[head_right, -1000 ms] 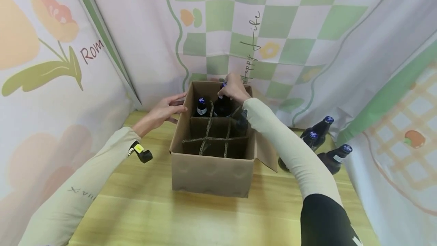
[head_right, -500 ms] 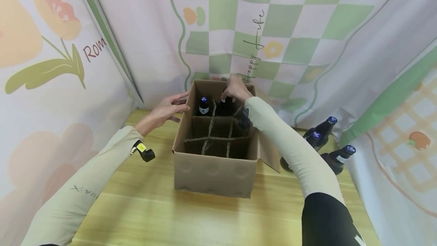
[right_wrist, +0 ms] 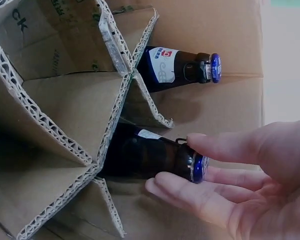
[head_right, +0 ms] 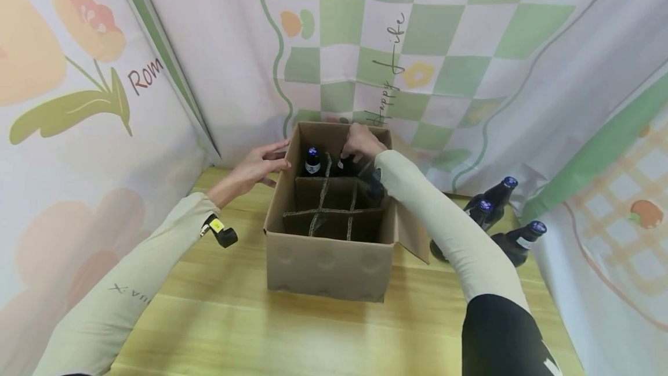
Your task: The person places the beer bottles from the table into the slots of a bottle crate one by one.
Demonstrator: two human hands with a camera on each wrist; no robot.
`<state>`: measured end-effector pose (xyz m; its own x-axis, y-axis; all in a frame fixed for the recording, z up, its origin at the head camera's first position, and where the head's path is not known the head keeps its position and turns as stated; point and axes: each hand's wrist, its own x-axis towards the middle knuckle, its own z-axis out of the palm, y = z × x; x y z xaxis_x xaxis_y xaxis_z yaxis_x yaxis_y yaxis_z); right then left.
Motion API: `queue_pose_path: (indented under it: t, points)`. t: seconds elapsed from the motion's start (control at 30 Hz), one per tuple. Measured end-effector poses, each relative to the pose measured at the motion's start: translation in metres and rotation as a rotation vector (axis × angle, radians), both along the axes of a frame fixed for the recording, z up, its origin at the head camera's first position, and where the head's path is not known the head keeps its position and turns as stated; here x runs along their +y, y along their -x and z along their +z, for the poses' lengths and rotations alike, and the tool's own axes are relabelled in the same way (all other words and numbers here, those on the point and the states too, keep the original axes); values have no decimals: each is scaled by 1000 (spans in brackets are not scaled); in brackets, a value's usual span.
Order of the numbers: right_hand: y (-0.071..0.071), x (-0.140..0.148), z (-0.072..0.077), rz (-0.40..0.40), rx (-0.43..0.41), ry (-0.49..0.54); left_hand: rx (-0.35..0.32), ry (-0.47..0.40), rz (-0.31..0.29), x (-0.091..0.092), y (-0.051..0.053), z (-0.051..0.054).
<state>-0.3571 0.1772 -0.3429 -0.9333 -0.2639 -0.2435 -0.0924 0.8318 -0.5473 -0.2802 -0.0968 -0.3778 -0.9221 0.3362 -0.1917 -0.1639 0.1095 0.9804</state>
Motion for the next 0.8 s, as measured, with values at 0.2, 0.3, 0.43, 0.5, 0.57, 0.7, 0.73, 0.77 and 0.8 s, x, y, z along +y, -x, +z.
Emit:
queue_pose_path:
  t: [0.2,0.3,0.43,0.5,0.57,0.7,0.73,0.77,0.8]
  points:
    - [-1,0,3,-2,-7,24,6,-1,-8,0,-1,1]
    - [-1,2,5,6,9,68,5,5,-8,0,-1,1]
    - [-3,4,10,10,45,116,5,10,-4,0,-2,1]
    - [-4,5,12,3,43,131,5,11,-1,0,-2,2]
    - [-5,7,14,-11,29,143,3,11,1,0,-2,1]
    - [-7,10,20,-40,2,178,1,8,0,0,-1,1]
    - [-8,10,22,-44,1,191,1,7,-1,0,0,1]
    - [-8,11,24,-48,6,203,1,7,-2,0,0,1]
    - [-9,12,26,-49,11,213,1,5,-3,0,0,2]
